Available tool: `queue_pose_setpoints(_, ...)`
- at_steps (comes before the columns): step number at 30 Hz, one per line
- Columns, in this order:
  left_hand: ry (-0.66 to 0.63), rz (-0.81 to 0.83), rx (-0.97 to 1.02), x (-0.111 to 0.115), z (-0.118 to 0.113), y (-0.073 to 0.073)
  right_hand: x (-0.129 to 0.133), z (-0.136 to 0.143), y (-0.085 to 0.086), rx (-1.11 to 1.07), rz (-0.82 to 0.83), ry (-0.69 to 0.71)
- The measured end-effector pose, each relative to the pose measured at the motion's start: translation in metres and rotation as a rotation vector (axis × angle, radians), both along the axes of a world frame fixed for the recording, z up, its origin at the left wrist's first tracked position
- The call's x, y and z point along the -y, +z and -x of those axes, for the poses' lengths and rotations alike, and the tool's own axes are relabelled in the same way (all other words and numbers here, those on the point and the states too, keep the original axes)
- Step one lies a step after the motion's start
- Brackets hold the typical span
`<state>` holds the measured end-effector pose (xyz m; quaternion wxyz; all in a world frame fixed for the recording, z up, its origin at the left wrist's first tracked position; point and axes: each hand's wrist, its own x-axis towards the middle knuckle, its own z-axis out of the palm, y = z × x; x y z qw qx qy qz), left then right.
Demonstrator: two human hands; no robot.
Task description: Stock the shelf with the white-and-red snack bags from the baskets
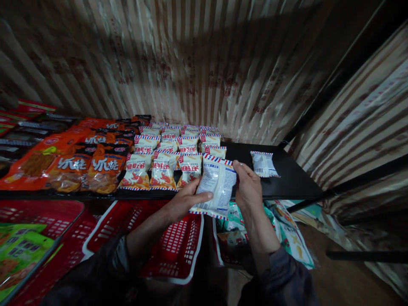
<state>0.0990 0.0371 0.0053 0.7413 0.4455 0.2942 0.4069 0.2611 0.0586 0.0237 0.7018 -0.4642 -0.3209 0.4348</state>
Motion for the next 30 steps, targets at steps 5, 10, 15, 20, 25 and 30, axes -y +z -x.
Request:
queue_pose_setpoints(5, -0.039, -0.056, -0.007, 0.001, 0.001, 0.000, -0.001, 0.001, 0.002, -0.048, -0.012, -0.002)
queue_pose_setpoints(10, 0.044, -0.077, 0.051, -0.002, 0.001, 0.003, -0.001, 0.005, -0.001, -0.015, 0.003, 0.034)
queue_pose_setpoints(15, 0.224, -0.093, 0.005, -0.009, -0.001, 0.000, 0.001, 0.011, -0.007, 0.089, 0.033, 0.094)
queue_pose_setpoints(20, 0.302, -0.068, -0.051, -0.009, -0.001, 0.002, 0.004, 0.018, -0.006, 0.102, 0.036, 0.092)
queue_pose_setpoints(25, 0.396, -0.047, -0.143, -0.010, 0.002, 0.007, 0.005, 0.021, -0.005, 0.090, 0.017, 0.077)
queue_pose_setpoints(30, 0.437, -0.011, -0.150, -0.013, 0.005, 0.008, 0.005, 0.020, -0.008, 0.144, 0.008, 0.128)
